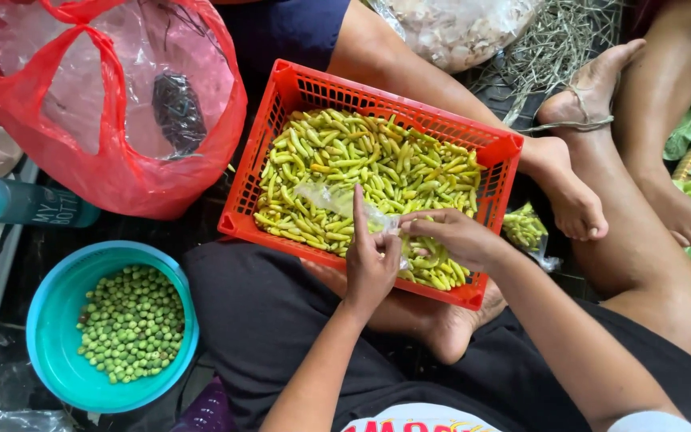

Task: The person sorts through a crate of small green peppers by hand and places them into small plastic bags, sometimes tying the bags once full.

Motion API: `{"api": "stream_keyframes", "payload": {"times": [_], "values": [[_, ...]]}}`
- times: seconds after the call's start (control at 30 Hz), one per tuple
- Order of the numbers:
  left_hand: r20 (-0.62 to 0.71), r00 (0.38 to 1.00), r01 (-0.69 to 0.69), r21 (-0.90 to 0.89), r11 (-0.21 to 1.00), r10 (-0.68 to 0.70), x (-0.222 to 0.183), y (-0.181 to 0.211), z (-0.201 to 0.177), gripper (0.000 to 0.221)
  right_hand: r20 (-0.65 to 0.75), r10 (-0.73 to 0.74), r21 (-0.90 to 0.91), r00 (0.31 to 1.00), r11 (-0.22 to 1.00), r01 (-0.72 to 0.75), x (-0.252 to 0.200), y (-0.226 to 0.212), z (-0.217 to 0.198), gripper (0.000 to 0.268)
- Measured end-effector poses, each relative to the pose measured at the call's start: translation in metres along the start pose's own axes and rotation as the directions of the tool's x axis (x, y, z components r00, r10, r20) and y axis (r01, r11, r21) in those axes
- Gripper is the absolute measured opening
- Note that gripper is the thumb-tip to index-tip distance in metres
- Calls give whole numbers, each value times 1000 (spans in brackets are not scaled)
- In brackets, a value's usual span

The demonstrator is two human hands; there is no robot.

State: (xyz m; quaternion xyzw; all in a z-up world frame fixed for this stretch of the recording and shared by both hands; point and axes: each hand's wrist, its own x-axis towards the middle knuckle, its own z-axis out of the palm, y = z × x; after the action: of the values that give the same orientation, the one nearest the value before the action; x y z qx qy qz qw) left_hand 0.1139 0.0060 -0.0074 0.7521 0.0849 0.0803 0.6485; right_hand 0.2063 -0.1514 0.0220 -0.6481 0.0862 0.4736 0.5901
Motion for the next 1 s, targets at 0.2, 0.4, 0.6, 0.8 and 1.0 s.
{"api": "stream_keyframes", "payload": {"times": [0.2, 0.4, 0.6, 0.8, 1.0], "values": [[-14, 998, -64, 173, 983, 68, 1, 12, -3, 92, -79, -44, 320, 996, 945, 67, -32, -7, 27, 54], [22, 998, -56, 107, 993, 54, -1, 4, -4, 93, 33, -56, 365, 998, 930, 40, -47, -2, 2, 70], [53, 998, -15, 1, 1000, 15, 0, 19, -3, 97, 198, -158, -69, 967, 982, 175, -62, -40, 5, 59], [81, 996, 24, -27, 999, -22, 0, 16, -1, 99, 175, -141, -142, 975, 976, 166, -42, -21, -10, 41], [124, 992, 38, -74, 997, -29, 3, 20, -6, 101, 279, -140, -207, 950, 957, 202, -40, -16, -22, 53]]}}
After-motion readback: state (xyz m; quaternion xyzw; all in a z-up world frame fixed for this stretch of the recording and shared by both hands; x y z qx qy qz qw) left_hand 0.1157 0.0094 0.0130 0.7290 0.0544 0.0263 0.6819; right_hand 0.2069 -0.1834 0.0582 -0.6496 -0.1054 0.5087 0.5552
